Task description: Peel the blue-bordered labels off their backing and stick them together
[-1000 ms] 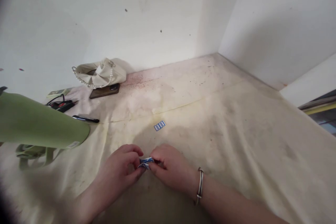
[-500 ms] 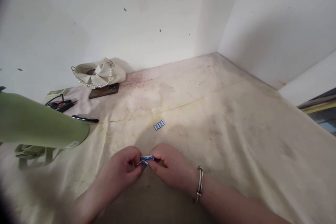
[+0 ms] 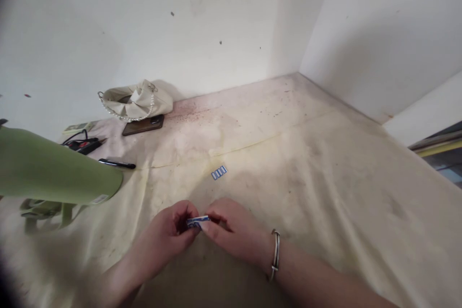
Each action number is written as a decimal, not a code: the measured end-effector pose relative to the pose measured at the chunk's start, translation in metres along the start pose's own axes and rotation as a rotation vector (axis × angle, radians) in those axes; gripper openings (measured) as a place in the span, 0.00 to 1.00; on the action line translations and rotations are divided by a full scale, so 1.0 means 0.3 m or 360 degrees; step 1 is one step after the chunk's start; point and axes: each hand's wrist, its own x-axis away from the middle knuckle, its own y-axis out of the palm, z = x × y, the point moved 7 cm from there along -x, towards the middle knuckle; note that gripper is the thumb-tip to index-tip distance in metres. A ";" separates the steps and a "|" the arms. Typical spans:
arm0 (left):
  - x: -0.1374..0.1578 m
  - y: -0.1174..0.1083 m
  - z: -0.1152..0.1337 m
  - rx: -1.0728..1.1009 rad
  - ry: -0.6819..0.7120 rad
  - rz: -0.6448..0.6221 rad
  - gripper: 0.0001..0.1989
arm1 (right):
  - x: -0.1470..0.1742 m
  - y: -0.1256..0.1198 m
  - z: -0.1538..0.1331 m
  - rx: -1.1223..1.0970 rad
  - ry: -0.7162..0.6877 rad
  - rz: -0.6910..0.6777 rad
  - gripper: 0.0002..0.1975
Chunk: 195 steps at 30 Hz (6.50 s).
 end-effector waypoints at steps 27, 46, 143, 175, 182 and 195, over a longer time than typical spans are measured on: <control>-0.013 0.026 -0.034 0.0844 -0.0097 0.0083 0.06 | -0.007 -0.009 0.019 -0.0167 0.0196 0.0032 0.12; -0.012 -0.021 0.047 -0.0861 0.0519 0.0433 0.06 | 0.008 -0.063 0.038 0.0039 0.0183 0.0442 0.10; 0.061 -0.272 0.369 0.0752 0.0703 0.0858 0.07 | -0.118 -0.345 -0.423 0.0362 -0.0333 0.0692 0.16; 0.074 -0.260 0.378 0.0561 0.0776 0.0824 0.05 | -0.108 -0.329 -0.436 0.0267 -0.0427 0.0639 0.17; 0.060 -0.244 0.389 0.0273 0.0831 0.0755 0.03 | -0.111 -0.278 -0.444 0.0253 -0.0482 0.0494 0.20; 0.053 -0.262 0.357 0.0338 0.0701 0.0835 0.03 | -0.138 -0.316 -0.402 0.0194 -0.0280 0.0556 0.13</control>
